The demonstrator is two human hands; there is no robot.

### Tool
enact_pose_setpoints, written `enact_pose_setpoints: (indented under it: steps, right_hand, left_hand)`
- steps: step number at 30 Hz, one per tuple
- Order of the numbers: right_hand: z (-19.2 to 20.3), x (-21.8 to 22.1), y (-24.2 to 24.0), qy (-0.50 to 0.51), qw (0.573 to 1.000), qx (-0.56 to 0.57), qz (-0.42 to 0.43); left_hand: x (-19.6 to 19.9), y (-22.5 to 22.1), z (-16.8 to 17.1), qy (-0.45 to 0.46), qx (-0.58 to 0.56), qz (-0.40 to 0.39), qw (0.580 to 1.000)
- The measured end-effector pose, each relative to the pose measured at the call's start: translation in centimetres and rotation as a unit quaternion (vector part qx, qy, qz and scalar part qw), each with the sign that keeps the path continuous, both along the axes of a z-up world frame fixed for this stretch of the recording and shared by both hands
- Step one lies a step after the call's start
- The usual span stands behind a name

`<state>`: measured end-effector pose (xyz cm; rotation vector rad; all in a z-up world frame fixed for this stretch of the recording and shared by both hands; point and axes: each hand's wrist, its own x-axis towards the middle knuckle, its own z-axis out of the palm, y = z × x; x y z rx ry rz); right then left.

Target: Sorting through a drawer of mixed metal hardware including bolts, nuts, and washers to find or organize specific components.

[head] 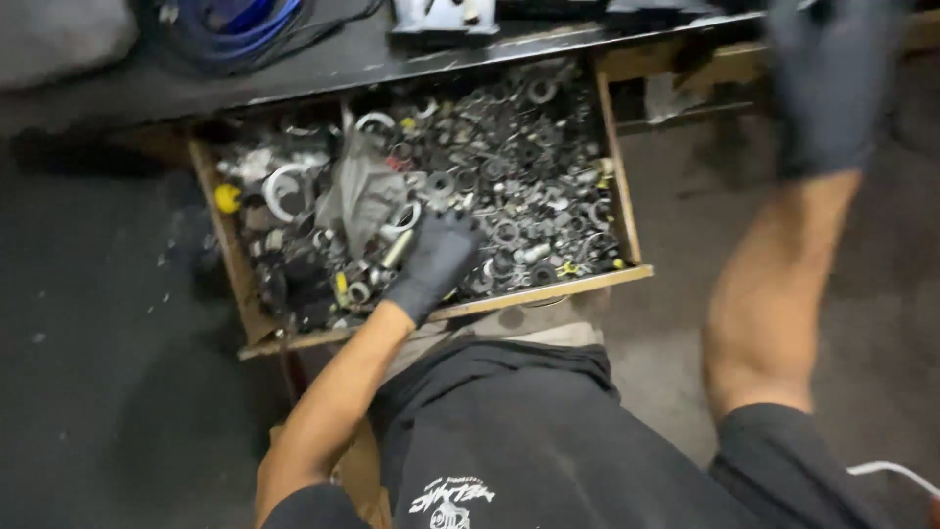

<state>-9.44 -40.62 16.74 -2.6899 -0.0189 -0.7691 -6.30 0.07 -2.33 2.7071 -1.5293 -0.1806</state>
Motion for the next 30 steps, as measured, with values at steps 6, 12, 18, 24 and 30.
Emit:
enact_pose_setpoints:
  steps: [6,12,18,24,30]
  right_hand:
    - [-3.0,1.6,-6.4,-0.06,0.994,-0.044,-0.084]
    - [0.3,-2.1,2.6,-0.092,0.995,0.024,-0.014]
    - [-2.8,-6.6,7.5,0.032,0.967,0.25,0.018]
    - [-6.2,-6.0,9.3,0.126,0.94,0.317,0.003]
    - [-13.2,-2.1,8.4,0.18,0.982,-0.03,-0.051]
  left_hand:
    - [-0.6,-1.4,2.4,-0.129,0.185,-0.02,0.974]
    - [2.3,-5.4,6.3,-0.025,0.03,0.042,0.998]
    - [3.7,-8.9,5.3,-0.032,-0.025,-0.052,0.998]
    - [4.2,-12.3,5.0,0.059,-0.039,0.003,0.997]
    - [4.0,-15.3,-2.5,0.07,-0.046,0.032,0.996]
